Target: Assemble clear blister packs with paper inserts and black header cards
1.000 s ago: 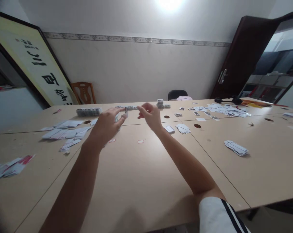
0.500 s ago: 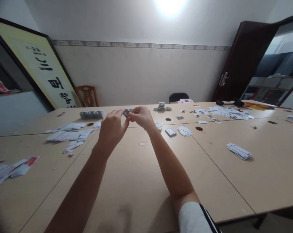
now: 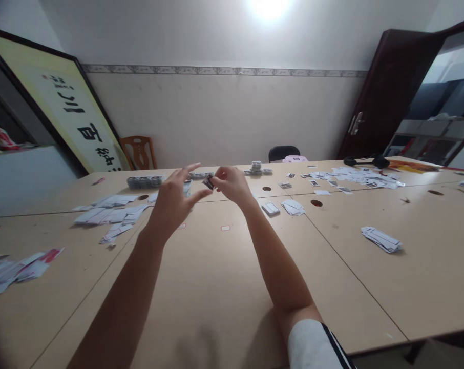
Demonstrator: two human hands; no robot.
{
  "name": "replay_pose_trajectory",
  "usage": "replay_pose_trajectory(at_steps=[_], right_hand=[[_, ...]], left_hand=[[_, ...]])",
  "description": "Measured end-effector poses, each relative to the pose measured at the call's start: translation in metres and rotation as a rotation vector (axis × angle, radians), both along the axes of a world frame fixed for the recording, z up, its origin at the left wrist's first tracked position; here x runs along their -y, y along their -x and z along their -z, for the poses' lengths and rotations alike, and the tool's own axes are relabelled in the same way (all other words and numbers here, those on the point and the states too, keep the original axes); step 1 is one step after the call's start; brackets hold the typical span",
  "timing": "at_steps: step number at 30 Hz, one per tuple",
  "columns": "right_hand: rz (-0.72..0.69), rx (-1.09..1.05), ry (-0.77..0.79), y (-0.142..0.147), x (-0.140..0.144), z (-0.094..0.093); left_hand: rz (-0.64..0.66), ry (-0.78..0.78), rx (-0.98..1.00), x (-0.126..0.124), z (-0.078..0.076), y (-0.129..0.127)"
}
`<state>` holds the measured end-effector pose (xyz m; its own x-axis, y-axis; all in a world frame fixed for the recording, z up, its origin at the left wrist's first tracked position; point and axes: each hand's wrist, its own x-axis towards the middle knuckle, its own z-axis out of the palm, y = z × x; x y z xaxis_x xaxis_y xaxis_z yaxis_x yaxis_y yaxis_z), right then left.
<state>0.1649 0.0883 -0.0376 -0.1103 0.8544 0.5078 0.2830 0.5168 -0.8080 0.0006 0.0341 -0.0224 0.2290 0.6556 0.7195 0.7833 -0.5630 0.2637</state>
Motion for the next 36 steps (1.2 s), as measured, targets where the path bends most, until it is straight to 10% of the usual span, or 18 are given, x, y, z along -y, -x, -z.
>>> replay_pose_trajectory(at_steps=[6,24,36], right_hand=[[-0.195,0.217,-0.019,-0.007,0.021,-0.006],[-0.111,0.394,-0.219,-0.011,0.059,-0.024],[-0.101,0.166,-0.348,-0.012,0.045,-0.021]], left_hand=[[0.053,0.003,0.041,0.004,-0.006,0.007],[0.121,0.116,0.134,0.018,-0.013,0.011],[0.299,0.194,0.468,0.017,-0.012,0.014]])
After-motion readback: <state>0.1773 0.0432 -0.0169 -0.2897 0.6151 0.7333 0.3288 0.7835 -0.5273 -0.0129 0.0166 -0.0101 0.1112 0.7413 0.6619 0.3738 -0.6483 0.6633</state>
